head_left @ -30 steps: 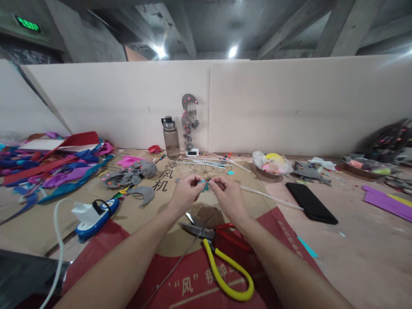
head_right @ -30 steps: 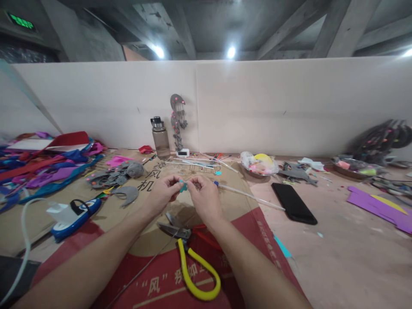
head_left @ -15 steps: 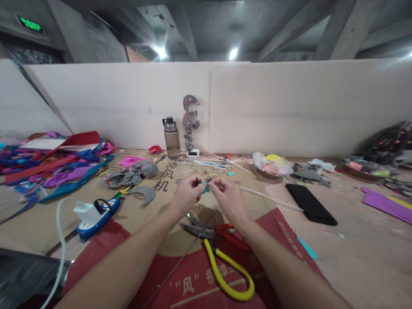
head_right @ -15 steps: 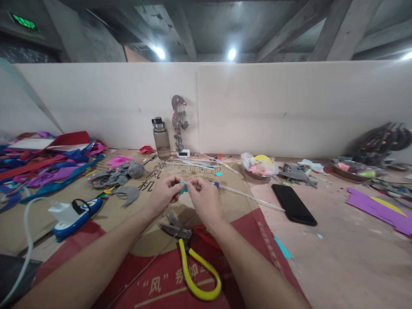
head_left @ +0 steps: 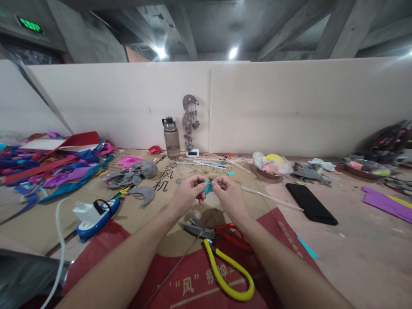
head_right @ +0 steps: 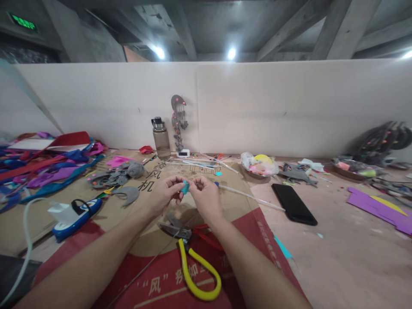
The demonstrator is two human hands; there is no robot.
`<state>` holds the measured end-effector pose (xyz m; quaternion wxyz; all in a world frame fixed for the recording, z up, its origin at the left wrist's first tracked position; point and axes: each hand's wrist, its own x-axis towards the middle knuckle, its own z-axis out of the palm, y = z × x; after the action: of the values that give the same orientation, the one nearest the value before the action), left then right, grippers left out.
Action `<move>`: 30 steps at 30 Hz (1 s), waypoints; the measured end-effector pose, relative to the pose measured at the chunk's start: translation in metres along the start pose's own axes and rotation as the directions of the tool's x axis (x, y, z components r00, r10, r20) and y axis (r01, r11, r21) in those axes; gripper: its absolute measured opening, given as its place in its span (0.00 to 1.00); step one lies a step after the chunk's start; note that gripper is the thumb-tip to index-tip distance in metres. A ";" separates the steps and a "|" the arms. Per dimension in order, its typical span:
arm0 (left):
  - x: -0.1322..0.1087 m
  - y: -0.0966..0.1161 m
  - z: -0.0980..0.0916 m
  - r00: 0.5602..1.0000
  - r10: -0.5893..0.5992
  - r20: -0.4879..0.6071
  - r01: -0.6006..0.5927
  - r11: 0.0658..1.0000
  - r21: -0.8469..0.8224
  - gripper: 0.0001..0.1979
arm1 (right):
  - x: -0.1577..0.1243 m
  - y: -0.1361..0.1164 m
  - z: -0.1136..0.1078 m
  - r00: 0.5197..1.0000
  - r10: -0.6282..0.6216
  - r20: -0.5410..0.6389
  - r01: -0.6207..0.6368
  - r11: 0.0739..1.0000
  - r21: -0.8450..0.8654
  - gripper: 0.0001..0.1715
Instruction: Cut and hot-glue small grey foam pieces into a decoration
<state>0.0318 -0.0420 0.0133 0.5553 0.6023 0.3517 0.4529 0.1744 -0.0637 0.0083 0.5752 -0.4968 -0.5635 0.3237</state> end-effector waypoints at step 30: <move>-0.003 0.008 -0.003 0.973 0.160 -0.164 -0.079 0.907 0.414 0.09 | 0.004 0.012 0.001 0.985 -0.057 0.161 0.036 0.991 0.126 0.12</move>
<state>0.0273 -0.0452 0.0202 0.3526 0.6775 0.4528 0.4601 0.1766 -0.0565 -0.0018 0.5637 -0.4188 -0.5995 0.3840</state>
